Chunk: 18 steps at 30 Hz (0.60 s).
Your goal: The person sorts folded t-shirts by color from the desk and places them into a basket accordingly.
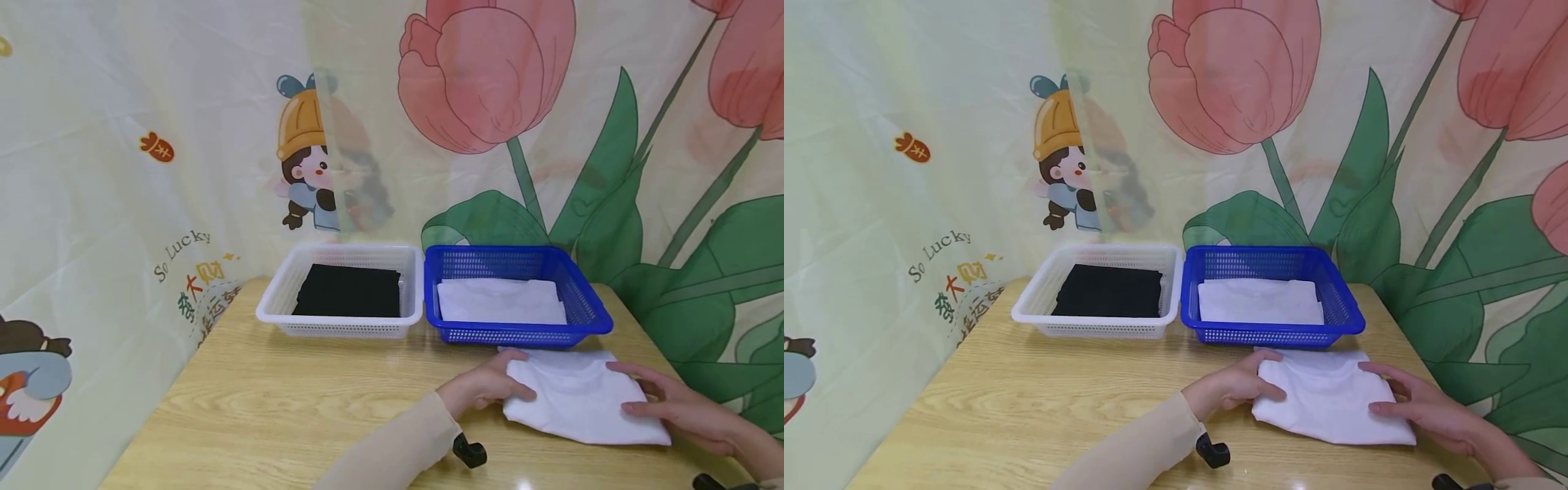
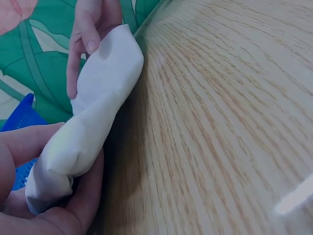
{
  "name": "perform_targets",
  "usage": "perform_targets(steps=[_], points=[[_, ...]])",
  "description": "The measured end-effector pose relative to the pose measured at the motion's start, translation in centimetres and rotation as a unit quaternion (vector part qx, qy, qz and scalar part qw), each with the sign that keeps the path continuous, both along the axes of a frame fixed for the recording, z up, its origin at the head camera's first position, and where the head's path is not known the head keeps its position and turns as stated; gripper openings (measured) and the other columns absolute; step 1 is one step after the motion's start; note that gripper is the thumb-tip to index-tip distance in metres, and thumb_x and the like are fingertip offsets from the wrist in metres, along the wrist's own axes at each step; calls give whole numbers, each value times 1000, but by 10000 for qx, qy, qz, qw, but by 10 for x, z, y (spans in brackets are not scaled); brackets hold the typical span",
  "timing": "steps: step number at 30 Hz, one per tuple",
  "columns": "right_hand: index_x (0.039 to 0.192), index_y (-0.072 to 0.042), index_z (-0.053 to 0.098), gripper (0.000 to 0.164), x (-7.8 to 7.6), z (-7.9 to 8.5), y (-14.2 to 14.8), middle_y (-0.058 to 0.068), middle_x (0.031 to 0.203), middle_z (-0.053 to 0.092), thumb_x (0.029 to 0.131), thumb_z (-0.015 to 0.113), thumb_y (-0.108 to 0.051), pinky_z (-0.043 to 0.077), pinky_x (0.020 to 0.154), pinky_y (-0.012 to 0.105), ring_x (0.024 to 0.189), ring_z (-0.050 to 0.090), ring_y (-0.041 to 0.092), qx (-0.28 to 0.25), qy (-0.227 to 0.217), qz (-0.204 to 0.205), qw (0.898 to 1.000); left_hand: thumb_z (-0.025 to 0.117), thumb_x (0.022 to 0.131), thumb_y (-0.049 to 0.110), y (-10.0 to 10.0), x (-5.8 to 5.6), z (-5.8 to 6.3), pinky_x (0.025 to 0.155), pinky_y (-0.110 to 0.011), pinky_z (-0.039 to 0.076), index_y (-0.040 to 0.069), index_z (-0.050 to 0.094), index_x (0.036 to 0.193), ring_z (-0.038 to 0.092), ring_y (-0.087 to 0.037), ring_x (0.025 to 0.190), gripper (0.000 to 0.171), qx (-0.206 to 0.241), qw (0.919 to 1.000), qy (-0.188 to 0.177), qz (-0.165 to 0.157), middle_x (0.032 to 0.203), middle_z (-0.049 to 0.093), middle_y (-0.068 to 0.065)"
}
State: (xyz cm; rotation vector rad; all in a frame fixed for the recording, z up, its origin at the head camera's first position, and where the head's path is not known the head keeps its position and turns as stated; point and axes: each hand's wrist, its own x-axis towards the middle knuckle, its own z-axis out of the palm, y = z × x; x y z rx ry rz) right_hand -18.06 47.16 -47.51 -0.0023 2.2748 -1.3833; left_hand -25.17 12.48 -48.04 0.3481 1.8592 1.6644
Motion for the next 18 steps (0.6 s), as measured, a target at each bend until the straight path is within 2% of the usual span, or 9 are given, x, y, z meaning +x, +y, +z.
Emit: perform_targets(steps=[3, 9, 12, 14, 16, 18], points=[[168, -5, 16, 80, 1, -2, -4, 42, 165, -15, 107, 64, -20, 38, 107, 68, 145, 1, 66, 17, 27, 135, 9999, 77, 83, -15, 0, 0, -3, 97, -49, 59, 20, 60, 141, 62, -25, 108, 70, 29, 10000, -47, -8, 131, 57, -6], [168, -3, 19, 76, 3, -5, -10, 41, 167, -11, 108, 62, -20, 45, 97, 34, 146, 3, 63, -110, 68, 287, 9995, 78, 81, -17, -6, 2, -4, 95, -47, 60, 21, 62, 141, 63, -25, 107, 73, 40, 10000, -2, -5, 133, 57, -6], [168, -3, 21, 76, 4, -5, -13, 41, 167, -11, 107, 63, -19, 45, 94, 29, 146, 2, 63, -92, 154, 327, 9993, 79, 81, -17, -10, 3, -2, 97, -47, 59, 21, 64, 140, 62, -25, 110, 72, -60, 9999, 94, 99, 135, 57, -6], [168, -3, 21, 76, 5, -5, -16, 41, 167, -9, 106, 64, -18, 45, 97, 34, 146, 4, 62, 11, 351, 366, 9987, 80, 80, -16, -13, 4, 0, 99, -47, 58, 22, 65, 139, 61, -25, 112, 71, -129, 9997, 162, 153, 135, 58, -5], [168, -6, 23, 76, 7, -4, -18, 41, 168, -5, 106, 65, -17, 46, 97, 33, 151, 18, 38, 157, 593, 371, 9974, 81, 81, -14, -16, 6, 4, 100, -47, 57, 23, 65, 138, 60, -24, 113, 70, -191, 9994, 239, 171, 135, 58, -4], [169, -10, 25, 75, 10, -2, -20, 41, 168, -1, 106, 65, -17, 46, 96, 30, 145, 27, 5, 240, 888, 355, 9951, 82, 81, -12, -21, 7, 10, 100, -46, 57, 24, 65, 139, 61, -23, 112, 70, -164, 9993, 301, 148, 134, 59, -3]])
